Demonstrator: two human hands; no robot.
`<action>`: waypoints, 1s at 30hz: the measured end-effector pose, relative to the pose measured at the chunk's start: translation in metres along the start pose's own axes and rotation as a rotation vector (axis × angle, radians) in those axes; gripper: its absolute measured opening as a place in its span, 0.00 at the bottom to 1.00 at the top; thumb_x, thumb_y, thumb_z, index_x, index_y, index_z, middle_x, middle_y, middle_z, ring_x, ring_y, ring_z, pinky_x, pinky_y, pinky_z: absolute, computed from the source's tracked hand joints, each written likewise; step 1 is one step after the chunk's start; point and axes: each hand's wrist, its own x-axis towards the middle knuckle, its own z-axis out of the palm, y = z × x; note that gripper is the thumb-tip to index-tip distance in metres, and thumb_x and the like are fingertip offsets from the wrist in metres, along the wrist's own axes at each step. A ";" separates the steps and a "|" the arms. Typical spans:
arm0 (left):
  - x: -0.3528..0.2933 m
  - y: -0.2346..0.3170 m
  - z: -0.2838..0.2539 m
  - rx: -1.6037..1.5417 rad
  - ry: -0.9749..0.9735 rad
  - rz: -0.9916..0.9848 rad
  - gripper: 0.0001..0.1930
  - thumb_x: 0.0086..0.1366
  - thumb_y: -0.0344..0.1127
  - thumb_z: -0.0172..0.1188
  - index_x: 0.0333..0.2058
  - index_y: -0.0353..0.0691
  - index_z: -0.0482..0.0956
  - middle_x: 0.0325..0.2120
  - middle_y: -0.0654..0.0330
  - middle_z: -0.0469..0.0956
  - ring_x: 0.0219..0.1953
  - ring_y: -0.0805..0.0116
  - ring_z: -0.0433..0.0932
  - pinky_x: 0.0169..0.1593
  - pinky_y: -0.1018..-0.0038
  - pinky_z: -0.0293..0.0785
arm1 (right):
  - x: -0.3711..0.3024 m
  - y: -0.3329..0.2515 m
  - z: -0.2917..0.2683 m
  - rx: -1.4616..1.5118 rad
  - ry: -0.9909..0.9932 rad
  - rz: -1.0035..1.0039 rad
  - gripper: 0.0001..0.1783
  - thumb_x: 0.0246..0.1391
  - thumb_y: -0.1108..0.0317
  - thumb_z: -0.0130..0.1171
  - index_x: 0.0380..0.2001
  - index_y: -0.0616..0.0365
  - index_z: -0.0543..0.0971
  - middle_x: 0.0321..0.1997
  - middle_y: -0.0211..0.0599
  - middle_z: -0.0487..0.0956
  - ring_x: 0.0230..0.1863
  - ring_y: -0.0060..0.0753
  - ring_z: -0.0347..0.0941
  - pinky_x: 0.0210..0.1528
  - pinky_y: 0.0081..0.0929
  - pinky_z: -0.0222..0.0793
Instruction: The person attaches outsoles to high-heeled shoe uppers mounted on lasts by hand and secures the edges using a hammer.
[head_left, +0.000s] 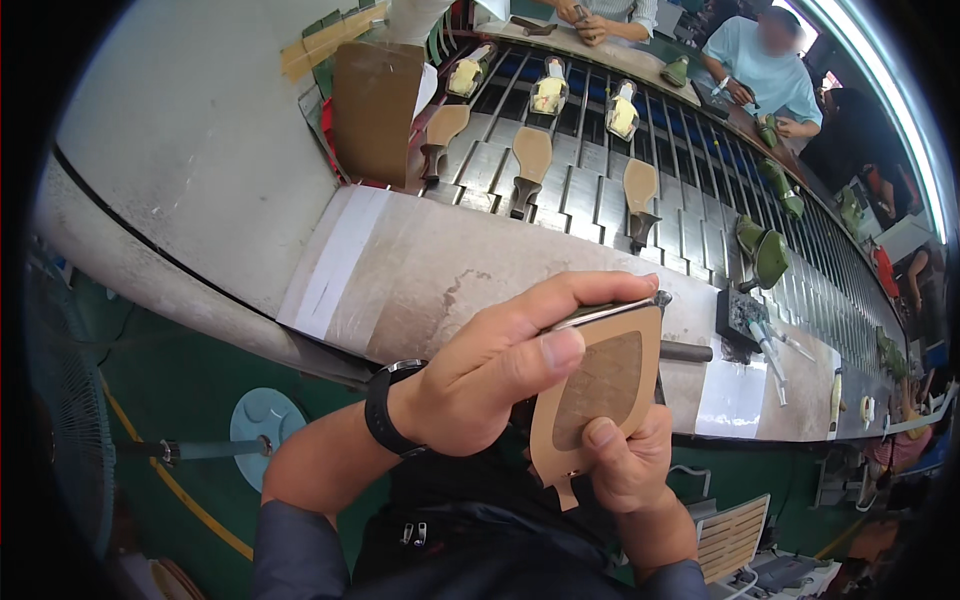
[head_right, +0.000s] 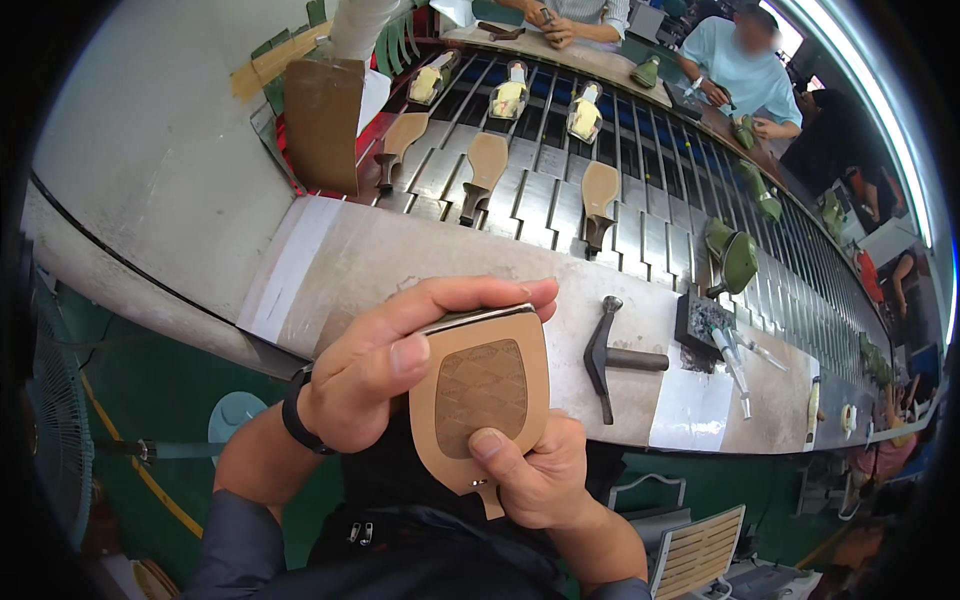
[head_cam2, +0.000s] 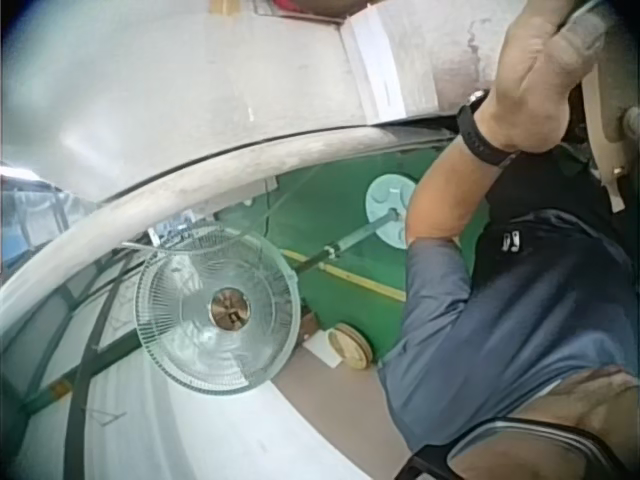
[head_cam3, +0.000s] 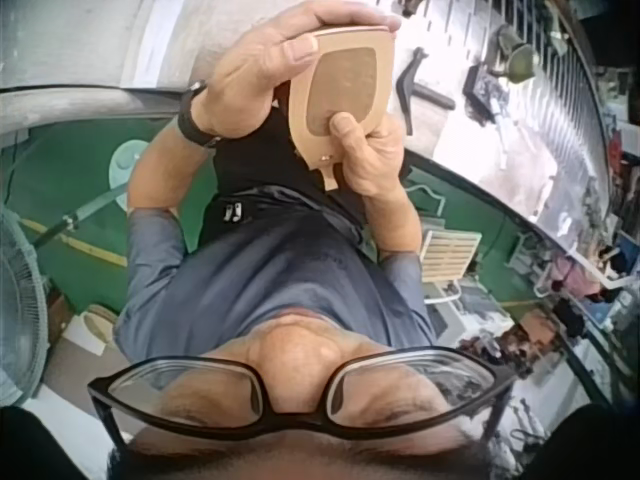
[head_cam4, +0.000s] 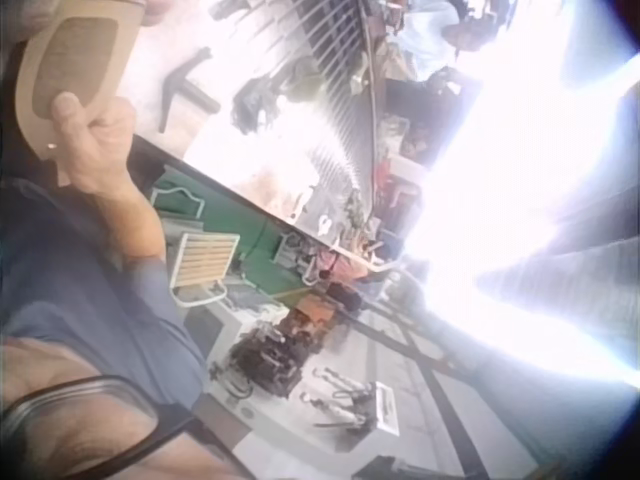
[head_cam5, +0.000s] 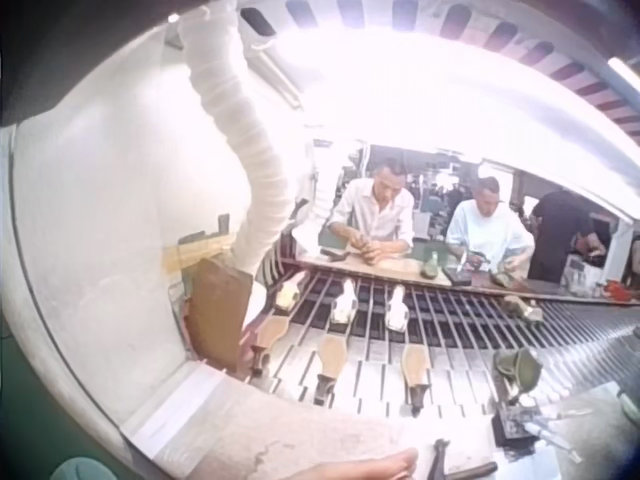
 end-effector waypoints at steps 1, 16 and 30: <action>0.001 -0.002 0.000 -0.005 0.000 -0.004 0.35 0.76 0.48 0.49 0.71 0.25 0.62 0.73 0.37 0.63 0.75 0.48 0.65 0.76 0.55 0.60 | 0.000 0.000 0.000 -0.091 0.013 -0.035 0.24 0.72 0.54 0.61 0.52 0.71 0.80 0.39 0.47 0.87 0.35 0.37 0.87 0.39 0.30 0.85; 0.045 -0.034 -0.039 -0.122 -0.060 0.073 0.35 0.83 0.50 0.48 0.76 0.30 0.56 0.68 0.51 0.72 0.68 0.67 0.73 0.70 0.68 0.70 | 0.055 -0.013 -0.024 -0.012 0.116 0.048 0.25 0.77 0.56 0.50 0.51 0.74 0.79 0.36 0.51 0.87 0.25 0.37 0.87 0.28 0.31 0.90; 0.021 -0.018 -0.038 0.181 0.011 0.095 0.37 0.75 0.46 0.60 0.74 0.28 0.61 0.76 0.42 0.61 0.75 0.56 0.65 0.76 0.61 0.60 | 0.037 -0.017 -0.003 -0.134 0.192 0.029 0.19 0.77 0.61 0.54 0.45 0.69 0.84 0.38 0.35 0.87 0.35 0.18 0.81 0.35 0.21 0.77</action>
